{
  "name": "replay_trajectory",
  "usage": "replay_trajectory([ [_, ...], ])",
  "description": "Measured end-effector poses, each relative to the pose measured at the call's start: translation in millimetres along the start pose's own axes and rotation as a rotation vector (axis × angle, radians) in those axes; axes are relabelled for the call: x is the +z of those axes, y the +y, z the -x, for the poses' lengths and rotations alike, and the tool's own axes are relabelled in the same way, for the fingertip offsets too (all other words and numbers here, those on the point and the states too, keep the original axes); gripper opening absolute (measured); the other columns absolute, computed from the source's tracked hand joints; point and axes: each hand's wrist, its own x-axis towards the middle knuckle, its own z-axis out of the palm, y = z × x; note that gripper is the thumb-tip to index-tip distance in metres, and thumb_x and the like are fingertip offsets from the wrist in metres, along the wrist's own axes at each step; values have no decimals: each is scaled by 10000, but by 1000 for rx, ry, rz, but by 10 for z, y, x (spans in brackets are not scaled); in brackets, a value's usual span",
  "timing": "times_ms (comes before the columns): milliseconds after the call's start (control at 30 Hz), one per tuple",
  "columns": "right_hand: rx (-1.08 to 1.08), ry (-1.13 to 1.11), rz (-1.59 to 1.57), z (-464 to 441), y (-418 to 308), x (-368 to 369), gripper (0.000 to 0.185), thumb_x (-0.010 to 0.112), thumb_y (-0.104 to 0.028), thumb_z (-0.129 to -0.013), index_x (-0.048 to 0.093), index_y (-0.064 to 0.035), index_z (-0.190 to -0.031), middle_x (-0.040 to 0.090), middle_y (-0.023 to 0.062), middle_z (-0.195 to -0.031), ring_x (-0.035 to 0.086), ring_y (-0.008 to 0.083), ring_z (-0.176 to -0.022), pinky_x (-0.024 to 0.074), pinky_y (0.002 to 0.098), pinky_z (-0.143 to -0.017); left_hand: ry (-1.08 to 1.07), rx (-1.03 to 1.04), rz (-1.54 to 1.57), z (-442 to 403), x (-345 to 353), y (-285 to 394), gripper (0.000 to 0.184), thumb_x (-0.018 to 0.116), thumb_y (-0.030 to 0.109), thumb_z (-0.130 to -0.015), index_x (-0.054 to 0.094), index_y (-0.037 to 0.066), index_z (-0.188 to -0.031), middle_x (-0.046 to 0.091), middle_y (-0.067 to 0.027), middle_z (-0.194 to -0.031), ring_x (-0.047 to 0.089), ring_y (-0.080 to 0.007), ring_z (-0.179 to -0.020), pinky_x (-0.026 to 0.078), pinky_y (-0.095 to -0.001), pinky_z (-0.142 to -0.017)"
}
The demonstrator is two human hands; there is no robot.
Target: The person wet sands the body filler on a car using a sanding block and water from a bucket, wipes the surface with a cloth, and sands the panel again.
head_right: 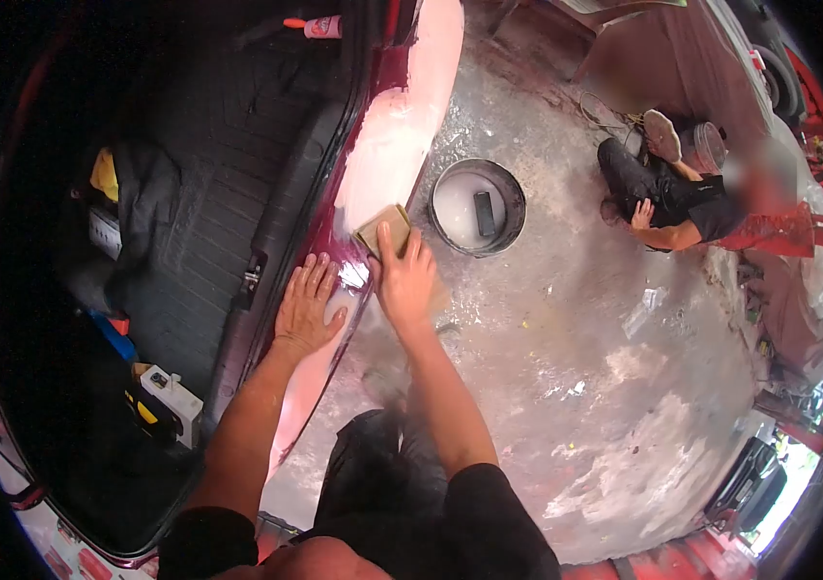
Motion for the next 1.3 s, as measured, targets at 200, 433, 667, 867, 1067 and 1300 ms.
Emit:
replay_trajectory([
  [200,2,-63,-1,-1450,232,58,613,763,-283,-867,596,-225,-1454,580,246,-1313,609,422,-1055,514,541,-844,12,9,-42,14,5,-4,859,535,492,-965,260,45,-1646,202,-147,-1733,153,-320,-1611,100,-457,-1315],
  [433,-321,-92,-31,-752,505,-56,689,796,-270,-855,571,-294,-1505,541,249,-1414,582,426,-1203,484,535,-1000,56,25,1,5,-8,12,872,601,430,-935,272,30,-1635,239,-169,-1714,189,-340,-1596,140,-481,-1305],
  [667,-250,-185,-39,-1561,465,12,659,784,-311,-871,556,-340,-1488,532,186,-1410,561,398,-1226,471,528,-999,-3,11,-39,26,-29,12,864,558,464,-951,259,43,-1644,224,-156,-1721,168,-343,-1601,120,-480,-1310],
  [867,-326,-57,-22,-1102,512,17,605,759,-324,-891,576,-314,-1467,549,187,-1356,578,383,-1134,478,525,-923,19,9,9,3,-10,-16,872,597,438,-938,264,48,-1643,231,-161,-1719,171,-351,-1602,138,-488,-1307],
  [1067,-172,-54,37,-1563,300,137,651,728,-290,-900,527,-289,-1519,551,234,-1378,600,419,-1100,500,519,-898,28,15,-10,17,-24,8,863,596,442,-942,274,48,-1639,230,-157,-1721,177,-345,-1601,139,-481,-1308],
  [1300,-104,-64,-25,-171,-153,166,712,752,-320,-905,486,-269,-1564,491,328,-1419,560,466,-1146,467,556,-953,-29,-14,-33,-16,-65,42,862,592,450,-946,274,49,-1639,214,-158,-1724,157,-343,-1605,130,-480,-1310],
])
